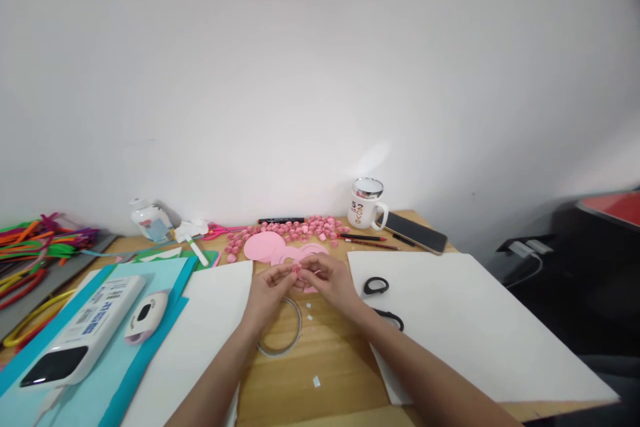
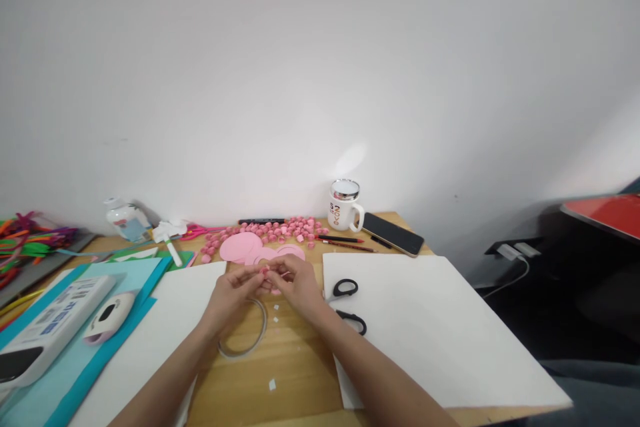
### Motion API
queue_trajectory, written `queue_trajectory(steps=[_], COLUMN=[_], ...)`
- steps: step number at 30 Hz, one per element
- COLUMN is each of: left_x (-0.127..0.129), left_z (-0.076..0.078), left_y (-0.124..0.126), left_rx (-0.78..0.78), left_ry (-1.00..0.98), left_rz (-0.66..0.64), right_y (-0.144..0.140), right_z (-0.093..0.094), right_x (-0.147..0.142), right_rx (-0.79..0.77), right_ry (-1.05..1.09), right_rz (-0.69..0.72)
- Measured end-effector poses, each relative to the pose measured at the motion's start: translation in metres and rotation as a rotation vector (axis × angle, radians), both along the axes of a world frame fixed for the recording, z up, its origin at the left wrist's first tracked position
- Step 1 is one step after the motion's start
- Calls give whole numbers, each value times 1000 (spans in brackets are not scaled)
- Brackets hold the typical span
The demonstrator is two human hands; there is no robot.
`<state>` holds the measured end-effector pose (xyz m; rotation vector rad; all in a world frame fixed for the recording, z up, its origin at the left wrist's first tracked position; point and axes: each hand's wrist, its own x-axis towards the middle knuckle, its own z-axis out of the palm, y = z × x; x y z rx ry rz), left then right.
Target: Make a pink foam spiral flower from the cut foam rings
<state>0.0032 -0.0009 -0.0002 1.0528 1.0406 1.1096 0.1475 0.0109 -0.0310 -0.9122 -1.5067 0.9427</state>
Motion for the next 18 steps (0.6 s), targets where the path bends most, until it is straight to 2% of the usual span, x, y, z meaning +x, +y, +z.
queue_trajectory(steps=[6,18], left_x=[-1,0], left_z=[-6,-3], left_y=[2,1], left_rx=[-55,-66], left_ry=[-97,-47], left_rz=[-32,-127], right_y=[-2,2], right_z=[1,-5], right_x=[1,4], right_rx=[219,333], right_ry=[-188,-305], right_rz=[-5,-31])
